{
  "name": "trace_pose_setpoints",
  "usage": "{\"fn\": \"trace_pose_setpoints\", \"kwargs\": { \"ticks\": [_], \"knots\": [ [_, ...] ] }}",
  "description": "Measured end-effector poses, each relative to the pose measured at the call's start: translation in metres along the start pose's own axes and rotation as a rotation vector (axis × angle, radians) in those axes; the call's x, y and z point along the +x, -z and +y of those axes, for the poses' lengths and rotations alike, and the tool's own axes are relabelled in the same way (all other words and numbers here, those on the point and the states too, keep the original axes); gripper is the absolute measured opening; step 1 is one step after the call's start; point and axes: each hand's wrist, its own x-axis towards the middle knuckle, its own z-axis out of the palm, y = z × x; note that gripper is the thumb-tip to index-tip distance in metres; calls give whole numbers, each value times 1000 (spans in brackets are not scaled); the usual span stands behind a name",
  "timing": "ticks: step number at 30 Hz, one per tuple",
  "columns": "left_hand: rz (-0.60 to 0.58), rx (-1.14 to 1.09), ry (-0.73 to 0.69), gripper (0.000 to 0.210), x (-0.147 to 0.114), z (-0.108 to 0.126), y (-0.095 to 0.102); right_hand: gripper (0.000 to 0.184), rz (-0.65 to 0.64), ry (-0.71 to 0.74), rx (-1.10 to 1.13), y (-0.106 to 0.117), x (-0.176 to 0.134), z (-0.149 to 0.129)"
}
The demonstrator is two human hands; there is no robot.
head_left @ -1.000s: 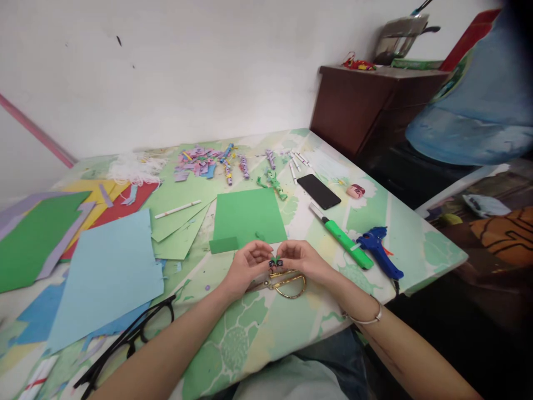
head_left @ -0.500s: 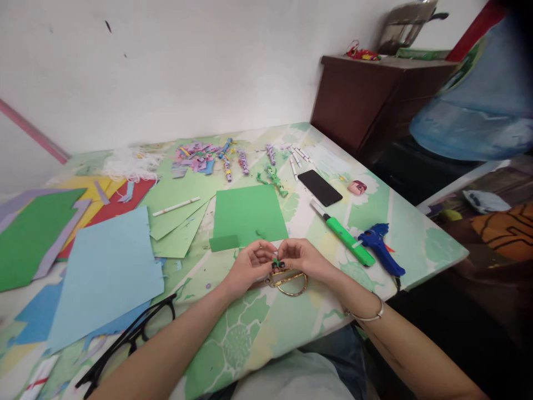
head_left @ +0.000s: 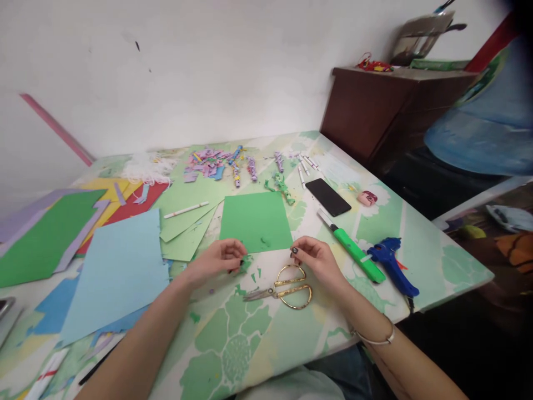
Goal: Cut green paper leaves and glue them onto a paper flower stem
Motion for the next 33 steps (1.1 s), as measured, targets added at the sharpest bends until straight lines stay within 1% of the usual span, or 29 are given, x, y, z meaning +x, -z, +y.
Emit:
{"fn": "trace_pose_setpoints", "kwargs": {
  "ticks": [3, 5, 6, 11, 13, 15, 18, 23, 25, 28, 31, 33],
  "knots": [
    [-48, 132, 66, 11, -6, 2, 22, 12, 34, 34, -122, -1, 8, 3],
    [-75, 195, 93, 11, -8, 2, 30, 8, 15, 64, -232, -4, 18, 1],
    [-87, 220, 101, 11, -8, 1, 32, 10, -4, 79, -292, -5, 24, 0],
    [-100, 324, 116, 10, -5, -2, 36, 29, -116, 128, -565, -19, 59, -8],
    [-91, 358, 117, 9, -4, -2, 36, 38, -159, 134, -635, -24, 70, -7],
    [-78, 389, 119, 10, -3, -3, 36, 43, -199, 137, -684, -28, 77, -5],
    [-24, 451, 122, 12, -3, -6, 35, 37, -240, 135, -736, -30, 84, -3],
    [171, 629, 104, 12, -7, -4, 32, 17, -273, 95, -764, -30, 84, -4],
    [224, 706, 99, 9, -10, 0, 29, 11, -266, 66, -763, -31, 78, -6],
    [291, 819, 100, 8, -13, 7, 24, 10, -236, 33, -761, -32, 66, -8],
    [334, 904, 122, 10, -16, 8, 18, 9, -199, 1, -747, -30, 56, -10],
    [367, 971, 110, 13, -18, 8, 13, 7, -177, -28, -727, -27, 50, -11]
  ]
}}
